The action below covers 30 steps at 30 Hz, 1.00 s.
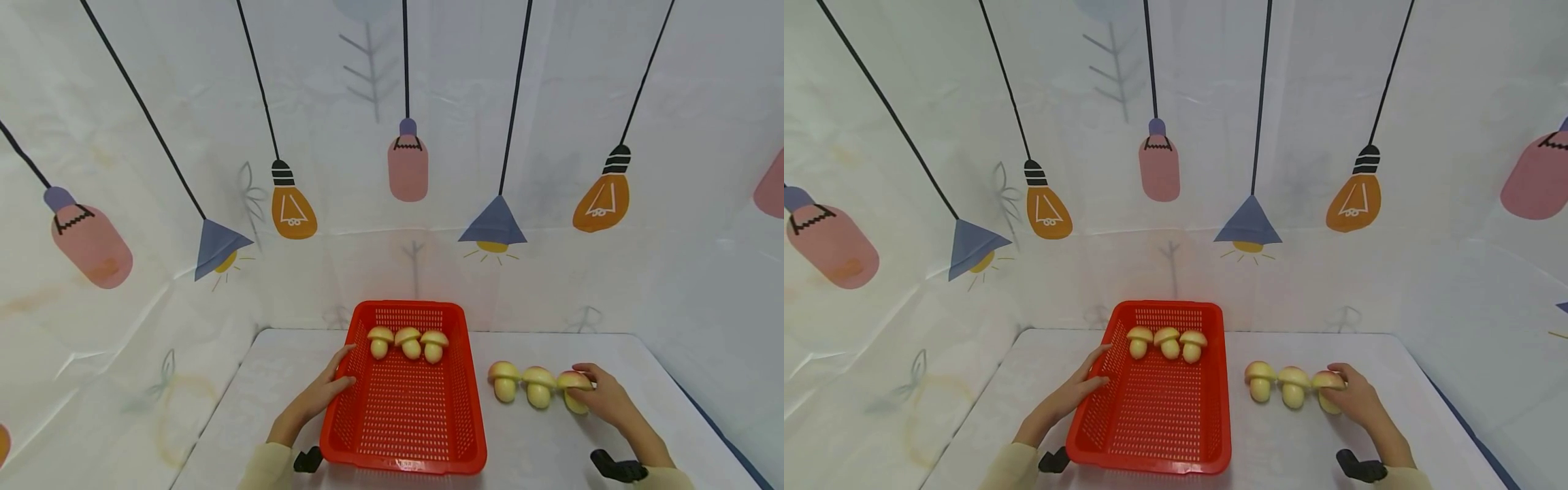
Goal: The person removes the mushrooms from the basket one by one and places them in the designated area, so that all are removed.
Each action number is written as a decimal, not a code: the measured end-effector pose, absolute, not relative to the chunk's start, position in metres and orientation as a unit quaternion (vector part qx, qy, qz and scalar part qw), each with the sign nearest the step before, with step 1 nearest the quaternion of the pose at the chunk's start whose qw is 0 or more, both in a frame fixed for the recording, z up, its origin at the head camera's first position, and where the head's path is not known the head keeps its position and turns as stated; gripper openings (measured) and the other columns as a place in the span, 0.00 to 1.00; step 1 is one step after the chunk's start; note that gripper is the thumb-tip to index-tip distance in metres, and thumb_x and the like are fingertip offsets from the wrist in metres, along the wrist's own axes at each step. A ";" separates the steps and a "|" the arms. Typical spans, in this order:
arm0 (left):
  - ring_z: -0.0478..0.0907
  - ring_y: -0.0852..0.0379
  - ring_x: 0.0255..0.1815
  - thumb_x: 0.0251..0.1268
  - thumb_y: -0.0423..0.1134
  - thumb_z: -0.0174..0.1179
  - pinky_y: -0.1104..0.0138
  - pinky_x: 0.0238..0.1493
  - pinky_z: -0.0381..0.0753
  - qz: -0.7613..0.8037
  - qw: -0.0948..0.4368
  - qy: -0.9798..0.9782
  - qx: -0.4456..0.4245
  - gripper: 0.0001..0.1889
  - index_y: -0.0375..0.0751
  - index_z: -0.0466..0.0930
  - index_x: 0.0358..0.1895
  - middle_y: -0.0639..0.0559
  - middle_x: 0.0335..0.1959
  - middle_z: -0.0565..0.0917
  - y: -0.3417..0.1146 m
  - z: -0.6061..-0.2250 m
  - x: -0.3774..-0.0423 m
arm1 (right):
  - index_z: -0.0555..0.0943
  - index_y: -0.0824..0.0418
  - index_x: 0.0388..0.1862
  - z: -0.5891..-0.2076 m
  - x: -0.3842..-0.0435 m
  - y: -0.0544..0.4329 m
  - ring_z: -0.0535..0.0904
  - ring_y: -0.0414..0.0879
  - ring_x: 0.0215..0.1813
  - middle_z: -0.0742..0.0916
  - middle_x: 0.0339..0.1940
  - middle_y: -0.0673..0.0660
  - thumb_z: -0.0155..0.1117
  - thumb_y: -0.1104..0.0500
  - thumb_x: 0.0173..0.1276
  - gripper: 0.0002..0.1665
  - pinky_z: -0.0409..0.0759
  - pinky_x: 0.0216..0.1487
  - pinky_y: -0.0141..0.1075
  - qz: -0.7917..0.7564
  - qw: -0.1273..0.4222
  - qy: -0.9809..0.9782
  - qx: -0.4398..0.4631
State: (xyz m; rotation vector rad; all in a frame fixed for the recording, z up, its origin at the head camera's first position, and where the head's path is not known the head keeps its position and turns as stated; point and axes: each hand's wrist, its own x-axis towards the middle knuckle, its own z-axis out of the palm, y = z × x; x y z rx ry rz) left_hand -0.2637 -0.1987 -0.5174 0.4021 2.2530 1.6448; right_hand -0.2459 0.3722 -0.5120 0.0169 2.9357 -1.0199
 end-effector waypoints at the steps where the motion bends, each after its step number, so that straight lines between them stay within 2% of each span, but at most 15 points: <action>1: 0.76 0.43 0.60 0.79 0.41 0.49 0.51 0.58 0.83 0.576 0.161 0.789 0.141 0.36 0.56 0.44 0.83 0.32 0.77 0.57 -0.199 -0.518 -0.264 | 0.69 0.78 0.65 -0.512 -0.246 0.372 0.73 0.80 0.62 0.77 0.60 0.86 0.71 0.54 0.68 0.38 0.82 0.51 0.59 -0.328 0.016 0.944 0.006; 15: 0.75 0.42 0.60 0.79 0.41 0.48 0.51 0.58 0.82 0.573 0.158 0.792 0.140 0.35 0.55 0.45 0.83 0.32 0.77 0.57 -0.199 -0.520 -0.264 | 0.68 0.79 0.65 -0.514 -0.245 0.372 0.75 0.78 0.60 0.77 0.59 0.86 0.71 0.55 0.68 0.38 0.81 0.51 0.59 -0.325 0.021 0.946 0.000; 20: 0.74 0.41 0.62 0.78 0.41 0.48 0.49 0.59 0.82 0.570 0.156 0.794 0.145 0.36 0.53 0.43 0.83 0.31 0.78 0.55 -0.200 -0.518 -0.263 | 0.68 0.79 0.65 -0.515 -0.244 0.373 0.76 0.77 0.59 0.77 0.59 0.85 0.71 0.55 0.68 0.38 0.82 0.49 0.56 -0.327 0.021 0.945 0.001; 30: 0.73 0.40 0.63 0.79 0.40 0.49 0.48 0.58 0.82 0.574 0.153 0.791 0.145 0.36 0.52 0.43 0.83 0.30 0.78 0.55 -0.199 -0.516 -0.262 | 0.66 0.79 0.68 -0.508 -0.241 0.373 0.74 0.81 0.61 0.74 0.61 0.87 0.70 0.54 0.68 0.41 0.82 0.51 0.59 -0.339 0.024 0.941 -0.002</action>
